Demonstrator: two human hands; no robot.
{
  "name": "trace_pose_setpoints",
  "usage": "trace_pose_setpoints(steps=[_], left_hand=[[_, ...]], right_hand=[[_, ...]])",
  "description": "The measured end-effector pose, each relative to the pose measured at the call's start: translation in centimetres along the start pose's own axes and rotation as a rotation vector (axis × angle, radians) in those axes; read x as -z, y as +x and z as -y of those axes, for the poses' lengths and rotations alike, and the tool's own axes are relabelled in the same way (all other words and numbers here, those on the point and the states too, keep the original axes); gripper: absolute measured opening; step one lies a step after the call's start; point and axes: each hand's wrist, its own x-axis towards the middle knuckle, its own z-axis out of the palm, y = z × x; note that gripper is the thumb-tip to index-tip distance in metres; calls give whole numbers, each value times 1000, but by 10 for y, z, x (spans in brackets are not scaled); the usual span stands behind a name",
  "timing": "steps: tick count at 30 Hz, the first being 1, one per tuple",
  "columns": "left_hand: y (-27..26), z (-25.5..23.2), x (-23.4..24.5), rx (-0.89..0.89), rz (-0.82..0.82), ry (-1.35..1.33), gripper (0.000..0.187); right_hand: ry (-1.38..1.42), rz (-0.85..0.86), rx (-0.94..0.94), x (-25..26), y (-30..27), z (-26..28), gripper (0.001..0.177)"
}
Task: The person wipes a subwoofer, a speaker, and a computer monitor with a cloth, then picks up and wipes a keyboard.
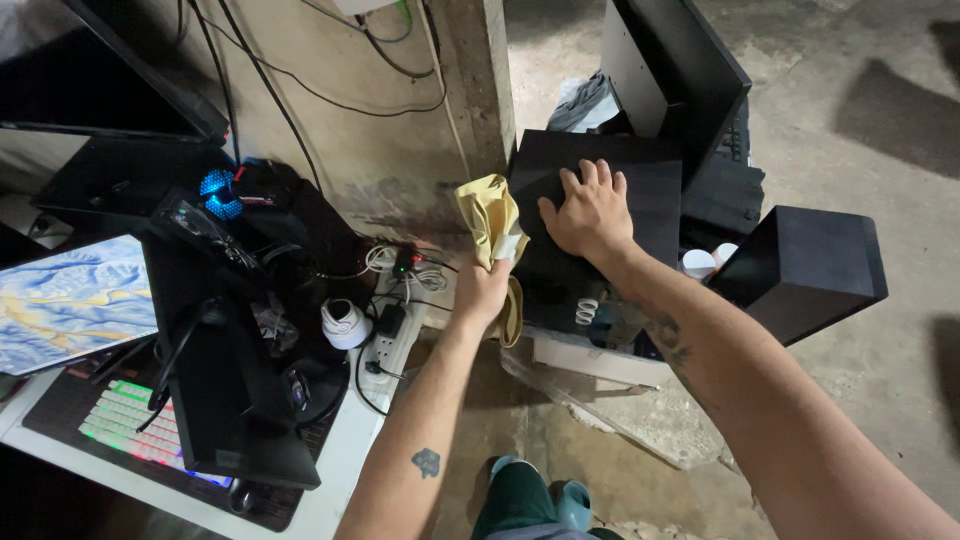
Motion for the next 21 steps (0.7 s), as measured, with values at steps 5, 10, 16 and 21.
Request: trace_pose_setpoints(steps=[5,10,16,21], left_hand=[[5,21,3,-48,7,-31,35],[10,14,2,38,-36,11,35],[-2,-12,3,53,0,-4,36],[5,13,4,-57,8,49,31]], right_hand=[[14,-7,-3,-2,1,-1,70],[21,-10,-1,-2,1,-1,69],[7,-3,-13,-1,3,1,71],[4,-2,-12,-3,2,-1,71]])
